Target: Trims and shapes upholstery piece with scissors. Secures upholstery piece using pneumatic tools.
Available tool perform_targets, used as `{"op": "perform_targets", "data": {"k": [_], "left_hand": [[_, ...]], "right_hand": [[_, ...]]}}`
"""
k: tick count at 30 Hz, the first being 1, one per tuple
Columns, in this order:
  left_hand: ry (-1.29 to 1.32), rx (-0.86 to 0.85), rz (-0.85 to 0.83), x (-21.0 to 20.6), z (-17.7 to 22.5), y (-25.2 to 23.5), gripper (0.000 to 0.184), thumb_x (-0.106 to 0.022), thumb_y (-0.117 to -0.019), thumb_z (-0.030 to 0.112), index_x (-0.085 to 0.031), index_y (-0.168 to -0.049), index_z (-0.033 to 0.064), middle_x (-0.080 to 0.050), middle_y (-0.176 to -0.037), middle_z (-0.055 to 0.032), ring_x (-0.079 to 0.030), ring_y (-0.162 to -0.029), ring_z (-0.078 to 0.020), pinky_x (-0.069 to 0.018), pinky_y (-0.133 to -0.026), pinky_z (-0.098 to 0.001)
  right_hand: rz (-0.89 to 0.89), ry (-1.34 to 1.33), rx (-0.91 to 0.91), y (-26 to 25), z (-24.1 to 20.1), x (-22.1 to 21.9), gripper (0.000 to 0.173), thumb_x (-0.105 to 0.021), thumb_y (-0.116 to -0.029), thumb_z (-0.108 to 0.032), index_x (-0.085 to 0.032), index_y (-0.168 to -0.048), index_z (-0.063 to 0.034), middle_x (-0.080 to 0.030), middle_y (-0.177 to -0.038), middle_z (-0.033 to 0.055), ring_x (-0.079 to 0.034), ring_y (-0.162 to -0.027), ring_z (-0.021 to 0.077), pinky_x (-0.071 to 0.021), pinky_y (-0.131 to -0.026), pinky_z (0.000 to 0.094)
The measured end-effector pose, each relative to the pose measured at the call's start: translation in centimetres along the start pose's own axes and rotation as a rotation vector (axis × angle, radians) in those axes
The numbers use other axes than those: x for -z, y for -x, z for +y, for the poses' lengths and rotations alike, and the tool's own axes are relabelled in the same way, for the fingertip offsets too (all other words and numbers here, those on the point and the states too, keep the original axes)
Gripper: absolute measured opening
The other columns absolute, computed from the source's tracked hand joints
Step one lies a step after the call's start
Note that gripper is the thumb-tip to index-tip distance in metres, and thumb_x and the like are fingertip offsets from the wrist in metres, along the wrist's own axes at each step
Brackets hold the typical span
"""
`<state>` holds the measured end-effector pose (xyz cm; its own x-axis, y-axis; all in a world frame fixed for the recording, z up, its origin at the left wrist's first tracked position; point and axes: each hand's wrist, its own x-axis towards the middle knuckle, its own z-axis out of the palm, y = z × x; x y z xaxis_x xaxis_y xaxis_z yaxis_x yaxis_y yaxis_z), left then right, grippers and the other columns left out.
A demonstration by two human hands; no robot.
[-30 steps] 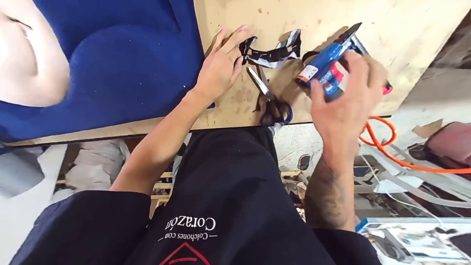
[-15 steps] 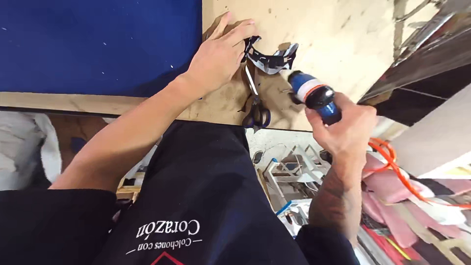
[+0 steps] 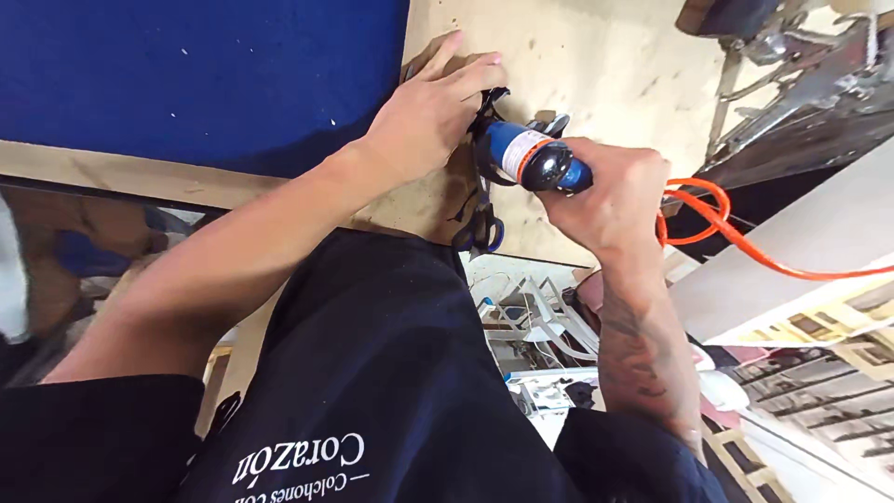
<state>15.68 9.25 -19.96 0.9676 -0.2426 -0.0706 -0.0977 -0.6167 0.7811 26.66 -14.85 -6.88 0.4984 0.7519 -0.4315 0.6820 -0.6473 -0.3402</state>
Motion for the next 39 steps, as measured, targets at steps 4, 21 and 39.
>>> {"op": "perform_targets", "data": {"k": [4, 21, 39], "left_hand": [[-0.013, -0.009, -0.005, 0.0, 0.0, 0.1, 0.031, -0.041, -0.1066, 0.007, -0.07, -0.105, -0.0029, -0.047, -0.159, -0.0073, -0.031, -0.154, -0.0237, -0.0135, -0.13, -0.0511], [-0.016, -0.007, 0.003, -0.2, -0.1, 0.0, 0.027, -0.045, -0.1039, 0.002, -0.071, -0.104, -0.0028, -0.047, -0.158, -0.0063, -0.031, -0.155, -0.0223, -0.0136, -0.13, -0.0498], [-0.02, -0.018, 0.029, -0.3, -0.1, 0.2, 0.028, -0.044, -0.1042, 0.005, -0.071, -0.102, -0.0019, -0.048, -0.158, -0.0063, -0.032, -0.154, -0.0223, -0.0147, -0.13, -0.0494]], "right_hand": [[0.018, -0.015, -0.015, -0.7, 0.1, -0.3, 0.034, -0.069, -0.0898, -0.031, -0.073, -0.118, -0.0132, -0.075, -0.092, 0.0147, -0.072, -0.077, 0.034, -0.0513, -0.062, 0.0571], [0.026, 0.016, 0.017, -0.7, 0.6, -0.7, 0.033, -0.069, -0.0899, -0.03, -0.072, -0.118, -0.0133, -0.075, -0.092, 0.0151, -0.072, -0.078, 0.0368, -0.0504, -0.059, 0.0587], [0.007, -0.03, 0.037, -1.4, 0.9, -0.5, 0.035, -0.068, -0.0896, -0.031, -0.072, -0.118, -0.011, -0.075, -0.093, 0.0163, -0.072, -0.079, 0.0371, -0.0506, -0.062, 0.0591]]}}
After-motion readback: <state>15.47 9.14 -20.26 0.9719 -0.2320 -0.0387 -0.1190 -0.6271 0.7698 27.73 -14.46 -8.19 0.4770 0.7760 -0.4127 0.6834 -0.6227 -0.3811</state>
